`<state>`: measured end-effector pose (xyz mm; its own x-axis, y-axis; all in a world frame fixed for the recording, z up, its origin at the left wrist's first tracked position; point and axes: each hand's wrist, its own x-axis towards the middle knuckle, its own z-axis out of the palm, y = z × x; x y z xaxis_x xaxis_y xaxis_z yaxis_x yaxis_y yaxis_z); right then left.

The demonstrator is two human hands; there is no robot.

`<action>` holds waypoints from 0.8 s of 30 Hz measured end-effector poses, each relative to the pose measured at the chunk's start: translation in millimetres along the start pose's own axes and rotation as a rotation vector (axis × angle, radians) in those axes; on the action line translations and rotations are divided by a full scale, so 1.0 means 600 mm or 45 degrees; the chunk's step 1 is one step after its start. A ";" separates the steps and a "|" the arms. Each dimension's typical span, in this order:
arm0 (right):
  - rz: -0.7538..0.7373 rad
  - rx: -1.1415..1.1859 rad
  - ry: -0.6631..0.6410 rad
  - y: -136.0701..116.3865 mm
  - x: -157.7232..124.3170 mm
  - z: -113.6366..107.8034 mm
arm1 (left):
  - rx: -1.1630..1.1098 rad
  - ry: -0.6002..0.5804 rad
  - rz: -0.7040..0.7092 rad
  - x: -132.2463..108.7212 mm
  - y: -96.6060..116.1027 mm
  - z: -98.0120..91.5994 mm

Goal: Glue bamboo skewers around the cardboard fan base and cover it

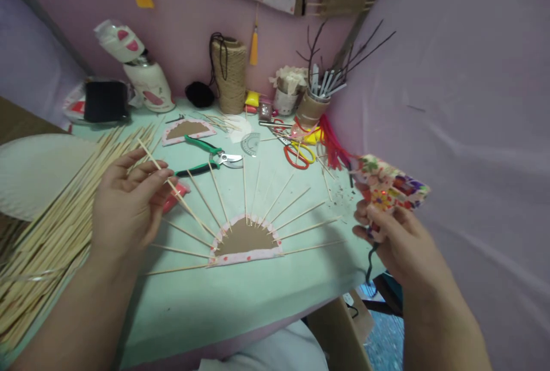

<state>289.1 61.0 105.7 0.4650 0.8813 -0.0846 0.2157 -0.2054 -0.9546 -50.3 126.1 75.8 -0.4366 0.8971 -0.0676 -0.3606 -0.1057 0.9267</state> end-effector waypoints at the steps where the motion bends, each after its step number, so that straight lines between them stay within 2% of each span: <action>1: 0.125 0.060 -0.164 0.003 -0.014 0.009 | 0.002 -0.009 -0.009 0.000 -0.001 0.000; 3: 0.284 0.137 -0.456 0.012 -0.041 0.028 | -0.001 -0.026 -0.017 0.000 -0.002 0.000; 5: 0.351 0.130 -0.678 0.021 -0.062 0.046 | -0.012 -0.031 -0.012 -0.001 -0.004 -0.001; 9: 0.480 0.045 -0.998 0.031 -0.087 0.079 | -0.029 -0.021 -0.025 -0.001 -0.003 -0.003; 13: 0.570 -0.074 -1.084 0.028 -0.103 0.101 | -0.012 -0.032 -0.030 -0.003 -0.001 -0.003; 17: 0.572 -0.115 -1.201 0.022 -0.108 0.116 | -0.007 -0.059 -0.025 -0.003 -0.005 -0.006; 24: 0.524 -0.210 -1.166 0.019 -0.100 0.137 | -0.012 -0.067 -0.002 -0.001 -0.012 -0.011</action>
<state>193.0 40.6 76.2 -0.2917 0.7021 -0.6497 0.3349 -0.5613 -0.7569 -52.8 123.6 66.8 -0.3922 0.9185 -0.0496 -0.3691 -0.1077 0.9231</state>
